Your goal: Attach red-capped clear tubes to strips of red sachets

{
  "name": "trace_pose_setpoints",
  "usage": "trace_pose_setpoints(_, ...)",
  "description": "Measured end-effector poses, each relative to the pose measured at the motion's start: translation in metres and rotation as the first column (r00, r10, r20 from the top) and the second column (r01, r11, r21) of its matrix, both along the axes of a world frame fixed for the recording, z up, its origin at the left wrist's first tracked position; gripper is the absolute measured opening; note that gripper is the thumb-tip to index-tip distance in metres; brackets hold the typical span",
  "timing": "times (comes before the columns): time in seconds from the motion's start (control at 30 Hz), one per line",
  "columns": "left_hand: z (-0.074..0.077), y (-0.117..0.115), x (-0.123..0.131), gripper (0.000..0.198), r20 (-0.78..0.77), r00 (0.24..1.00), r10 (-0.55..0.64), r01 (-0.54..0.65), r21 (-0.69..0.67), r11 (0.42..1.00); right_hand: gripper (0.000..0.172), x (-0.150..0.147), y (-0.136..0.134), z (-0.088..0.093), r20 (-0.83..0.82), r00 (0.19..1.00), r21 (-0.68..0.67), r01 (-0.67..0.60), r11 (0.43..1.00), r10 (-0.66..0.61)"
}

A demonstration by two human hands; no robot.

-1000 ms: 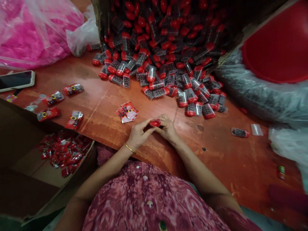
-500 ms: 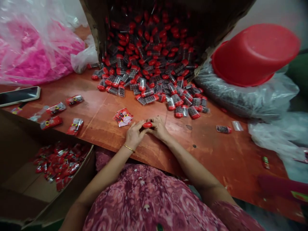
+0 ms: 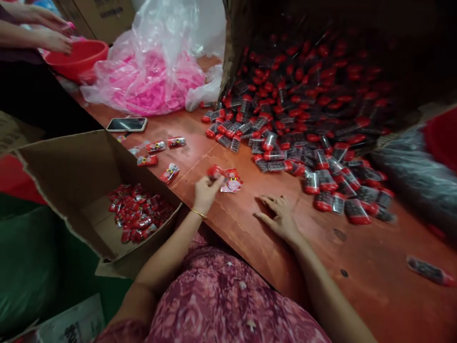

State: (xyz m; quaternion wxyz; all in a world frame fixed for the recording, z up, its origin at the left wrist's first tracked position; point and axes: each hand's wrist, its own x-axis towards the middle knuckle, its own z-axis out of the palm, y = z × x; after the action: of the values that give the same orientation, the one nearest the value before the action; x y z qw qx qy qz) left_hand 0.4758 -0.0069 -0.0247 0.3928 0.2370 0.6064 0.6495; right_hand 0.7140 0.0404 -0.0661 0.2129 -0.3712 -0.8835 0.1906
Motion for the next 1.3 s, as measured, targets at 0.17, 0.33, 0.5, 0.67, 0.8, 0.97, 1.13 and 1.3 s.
trace_pose_setpoints(0.17,0.015,0.008,-0.066,0.008,0.369,0.841,0.395,-0.371,-0.137,0.918,0.04,-0.004,-0.004,0.003,-0.015,1.0,-0.007,-0.004,1.0,0.004)
trace_pose_setpoints(0.33,0.007,-0.016,-0.098,0.02,0.395,0.691,0.605,-0.639,-0.055,0.767,0.03,-0.009,-0.013,0.012,-0.079,0.997,-0.009,0.015,1.0,-0.016)
trace_pose_setpoints(0.5,-0.004,-0.035,-0.106,0.039,0.059,0.901,0.429,-0.432,0.042,0.901,0.027,0.014,0.015,0.023,-0.172,0.912,0.101,0.393,0.914,-0.373)
trace_pose_setpoints(0.67,0.017,-0.012,-0.041,0.051,-0.356,0.851,0.385,-0.342,0.179,0.922,0.039,0.041,0.061,0.027,0.04,0.741,0.321,0.625,0.711,-0.67)
trace_pose_setpoints(0.8,0.014,0.016,0.0,0.035,-0.901,0.398,-0.174,0.122,-0.136,0.983,0.036,0.033,0.055,0.011,0.122,0.777,0.379,0.538,0.753,-0.617)
trace_pose_setpoints(0.97,0.001,0.025,-0.002,0.033,-0.878,0.134,-0.459,0.117,-0.446,0.887,0.033,0.028,0.015,0.002,0.097,0.877,0.442,0.386,0.81,-0.47)
trace_pose_setpoints(1.13,-0.003,0.022,-0.006,0.027,-0.876,0.153,-0.457,0.094,-0.447,0.889,0.029,0.028,0.0,0.008,0.05,0.906,0.491,0.345,0.8,-0.421)
trace_pose_setpoints(1.3,-0.007,0.021,-0.001,0.023,-0.91,0.237,-0.339,0.088,-0.328,0.941,0.02,0.001,-0.013,0.022,-0.059,0.916,0.404,0.385,0.83,-0.396)
